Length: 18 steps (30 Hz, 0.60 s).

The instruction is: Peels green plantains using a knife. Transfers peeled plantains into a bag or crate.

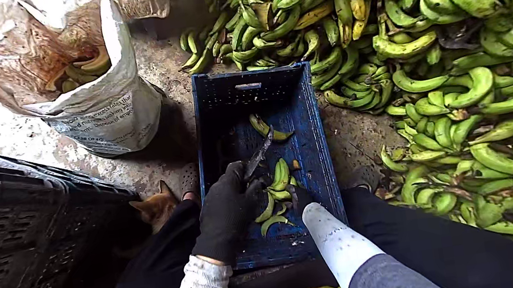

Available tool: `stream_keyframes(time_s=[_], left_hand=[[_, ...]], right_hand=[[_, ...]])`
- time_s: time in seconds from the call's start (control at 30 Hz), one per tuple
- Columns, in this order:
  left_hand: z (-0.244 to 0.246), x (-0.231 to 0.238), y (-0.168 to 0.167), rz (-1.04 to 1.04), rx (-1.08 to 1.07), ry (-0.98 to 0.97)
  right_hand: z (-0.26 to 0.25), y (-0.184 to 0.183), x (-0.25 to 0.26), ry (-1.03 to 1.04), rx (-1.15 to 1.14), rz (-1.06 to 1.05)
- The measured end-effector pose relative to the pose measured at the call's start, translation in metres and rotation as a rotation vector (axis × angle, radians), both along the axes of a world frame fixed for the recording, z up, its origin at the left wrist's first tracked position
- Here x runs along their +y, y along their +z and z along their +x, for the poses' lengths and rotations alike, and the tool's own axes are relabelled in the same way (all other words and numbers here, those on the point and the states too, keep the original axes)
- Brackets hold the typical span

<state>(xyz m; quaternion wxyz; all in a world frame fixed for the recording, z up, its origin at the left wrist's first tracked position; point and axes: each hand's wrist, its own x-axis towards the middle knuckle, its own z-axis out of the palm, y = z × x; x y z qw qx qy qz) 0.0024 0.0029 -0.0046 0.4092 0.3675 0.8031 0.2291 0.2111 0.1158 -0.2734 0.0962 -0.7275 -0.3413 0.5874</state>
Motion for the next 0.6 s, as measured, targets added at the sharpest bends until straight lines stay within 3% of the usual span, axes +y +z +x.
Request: stream_keyframes(time_s=[0.17,0.3,0.43,0.6], left_hand=[[0.003,0.002,-0.01,0.044,-0.016,0.062],[0.011,0.006,-0.03,0.095,-0.04,0.003],[0.03,0.01,-0.047,0.073,-0.048,-0.063],[0.053,0.009,-0.058,0.252,-0.192,0.172]], right_hand=[[-0.002,0.026,0.007,-0.148,0.353,-0.031],[-0.01,0.089,0.006,-0.304,0.642,-0.138],[-0.023,0.144,-0.01,-0.225,0.948,-0.156],[-0.038,0.188,-0.034,-0.229,1.142,-0.172]])
